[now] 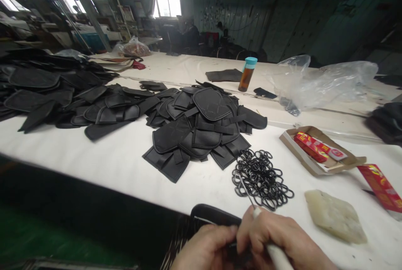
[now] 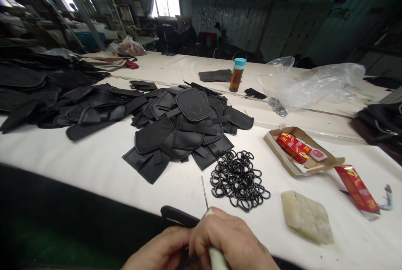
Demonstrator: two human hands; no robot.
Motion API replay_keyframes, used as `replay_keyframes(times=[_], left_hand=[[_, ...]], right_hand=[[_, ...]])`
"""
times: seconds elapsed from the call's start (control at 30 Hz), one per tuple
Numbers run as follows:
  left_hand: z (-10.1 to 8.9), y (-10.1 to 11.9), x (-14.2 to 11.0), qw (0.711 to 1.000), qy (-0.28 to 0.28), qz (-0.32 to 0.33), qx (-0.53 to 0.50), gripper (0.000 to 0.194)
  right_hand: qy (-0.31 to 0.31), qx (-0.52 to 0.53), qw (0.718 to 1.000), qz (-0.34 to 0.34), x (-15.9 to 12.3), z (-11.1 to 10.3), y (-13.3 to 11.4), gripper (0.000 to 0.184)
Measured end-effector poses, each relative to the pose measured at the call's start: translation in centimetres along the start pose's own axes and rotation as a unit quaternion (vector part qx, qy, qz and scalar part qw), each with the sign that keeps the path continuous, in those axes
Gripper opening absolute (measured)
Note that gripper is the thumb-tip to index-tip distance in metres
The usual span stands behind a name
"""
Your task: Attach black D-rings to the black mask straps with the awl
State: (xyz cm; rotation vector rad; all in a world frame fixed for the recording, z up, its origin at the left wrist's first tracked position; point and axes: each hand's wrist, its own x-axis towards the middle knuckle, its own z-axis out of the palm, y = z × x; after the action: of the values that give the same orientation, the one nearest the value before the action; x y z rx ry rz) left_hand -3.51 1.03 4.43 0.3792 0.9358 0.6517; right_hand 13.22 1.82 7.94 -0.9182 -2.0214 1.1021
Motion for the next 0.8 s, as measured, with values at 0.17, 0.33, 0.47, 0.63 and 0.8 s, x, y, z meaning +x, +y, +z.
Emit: replay_keyframes(times=[0.17,0.33,0.47,0.63,0.8], left_hand=[[1.2,1.5,3.7,0.985,0.142,-0.02,-0.095,0.017],[0.9,2.1,5.5,0.992,0.093,0.021,-0.087,0.012],[0.5,1.3,5.0,0.995,0.06,0.039,-0.07,0.015],[0.6,0.0,4.2,0.993,0.02,0.116,-0.026,0.02],[1.0,-0.7,3.7,0.987,0.0,0.162,-0.002,0.022]], right_hand=[[0.118,-0.246,0.955,-0.119,0.4,3.0,4.7,0.021],[0.183,-0.29,0.933,-0.106,-0.2,4.7,6.7,0.027],[0.238,-0.13,0.962,-0.032,-0.8,4.9,5.9,0.019],[0.333,-0.057,0.935,0.106,-1.2,5.8,4.7,0.006],[0.352,-0.06,0.91,0.208,-1.3,6.7,4.3,0.008]])
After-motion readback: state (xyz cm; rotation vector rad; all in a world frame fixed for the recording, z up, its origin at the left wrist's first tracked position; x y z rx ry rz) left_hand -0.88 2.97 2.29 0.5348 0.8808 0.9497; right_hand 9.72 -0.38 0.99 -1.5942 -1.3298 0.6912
